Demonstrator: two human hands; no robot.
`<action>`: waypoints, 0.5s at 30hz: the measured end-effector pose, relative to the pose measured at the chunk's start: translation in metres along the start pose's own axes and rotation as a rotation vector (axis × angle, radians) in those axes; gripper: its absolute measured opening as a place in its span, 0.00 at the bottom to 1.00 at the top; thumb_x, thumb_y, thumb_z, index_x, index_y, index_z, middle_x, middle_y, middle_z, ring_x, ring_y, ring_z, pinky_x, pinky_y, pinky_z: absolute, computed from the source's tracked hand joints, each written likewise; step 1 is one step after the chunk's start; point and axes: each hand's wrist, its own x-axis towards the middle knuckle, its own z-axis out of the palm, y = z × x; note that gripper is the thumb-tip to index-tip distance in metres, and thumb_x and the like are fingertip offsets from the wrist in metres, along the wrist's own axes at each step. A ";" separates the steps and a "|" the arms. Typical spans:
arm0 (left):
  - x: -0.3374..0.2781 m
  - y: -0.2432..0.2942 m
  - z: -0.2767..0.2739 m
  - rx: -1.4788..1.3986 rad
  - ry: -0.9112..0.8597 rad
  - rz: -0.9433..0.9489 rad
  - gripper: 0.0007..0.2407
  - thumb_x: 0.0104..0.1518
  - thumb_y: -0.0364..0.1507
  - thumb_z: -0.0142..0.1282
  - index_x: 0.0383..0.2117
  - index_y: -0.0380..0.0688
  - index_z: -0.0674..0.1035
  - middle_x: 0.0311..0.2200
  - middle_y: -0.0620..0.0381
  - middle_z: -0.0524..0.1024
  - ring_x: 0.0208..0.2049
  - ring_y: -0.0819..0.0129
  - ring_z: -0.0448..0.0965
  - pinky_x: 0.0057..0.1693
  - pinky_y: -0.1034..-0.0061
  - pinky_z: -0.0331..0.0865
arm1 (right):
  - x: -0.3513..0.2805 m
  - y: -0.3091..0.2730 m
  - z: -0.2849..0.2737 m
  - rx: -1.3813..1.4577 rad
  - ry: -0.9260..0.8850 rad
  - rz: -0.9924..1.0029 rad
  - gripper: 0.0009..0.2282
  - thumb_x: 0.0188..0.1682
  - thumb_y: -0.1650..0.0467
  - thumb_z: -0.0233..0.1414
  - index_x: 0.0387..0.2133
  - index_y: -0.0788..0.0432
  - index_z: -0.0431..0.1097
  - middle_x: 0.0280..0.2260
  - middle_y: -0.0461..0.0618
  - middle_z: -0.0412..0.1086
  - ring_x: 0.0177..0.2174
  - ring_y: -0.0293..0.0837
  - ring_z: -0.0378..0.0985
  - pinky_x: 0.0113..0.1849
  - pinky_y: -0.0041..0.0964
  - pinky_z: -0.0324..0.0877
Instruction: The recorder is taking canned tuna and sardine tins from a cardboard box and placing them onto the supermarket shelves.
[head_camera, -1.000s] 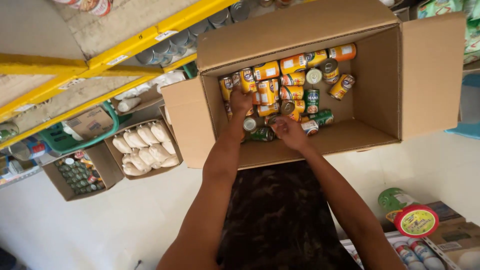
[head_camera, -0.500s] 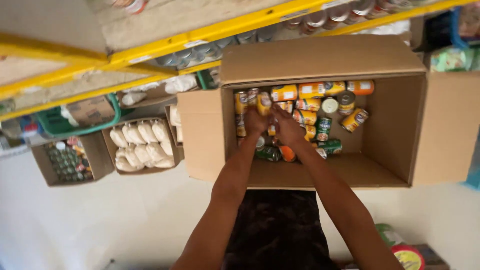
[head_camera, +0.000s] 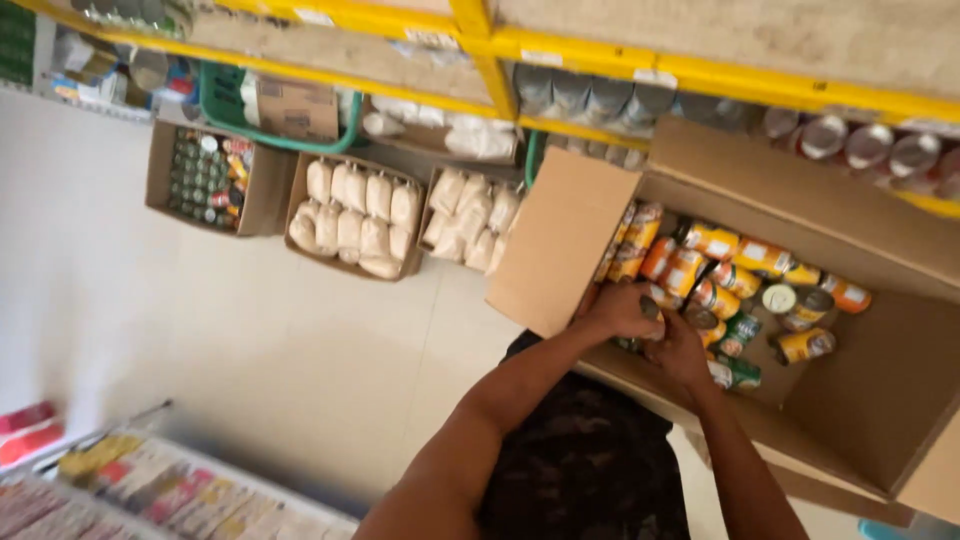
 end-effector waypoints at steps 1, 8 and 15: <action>0.001 -0.007 0.004 -0.039 0.104 0.122 0.27 0.36 0.47 0.67 0.44 0.46 0.84 0.38 0.44 0.84 0.41 0.51 0.85 0.50 0.61 0.77 | -0.001 0.010 0.005 0.167 -0.011 0.081 0.27 0.38 0.78 0.60 0.56 0.61 0.67 0.40 0.60 0.74 0.35 0.54 0.76 0.37 0.46 0.71; -0.017 0.042 -0.051 -0.755 0.051 0.169 0.22 0.51 0.27 0.67 0.52 0.38 0.74 0.37 0.52 0.79 0.36 0.68 0.80 0.43 0.71 0.77 | 0.008 -0.010 -0.008 0.883 0.103 0.018 0.21 0.44 0.77 0.55 0.53 0.60 0.65 0.46 0.50 0.74 0.42 0.45 0.78 0.40 0.45 0.78; -0.007 0.144 -0.161 -0.992 0.072 0.430 0.20 0.57 0.26 0.66 0.55 0.35 0.74 0.45 0.54 0.80 0.45 0.70 0.81 0.53 0.74 0.77 | 0.005 -0.123 -0.097 0.812 0.263 -0.379 0.22 0.49 0.77 0.56 0.58 0.65 0.60 0.50 0.55 0.73 0.47 0.48 0.76 0.49 0.45 0.73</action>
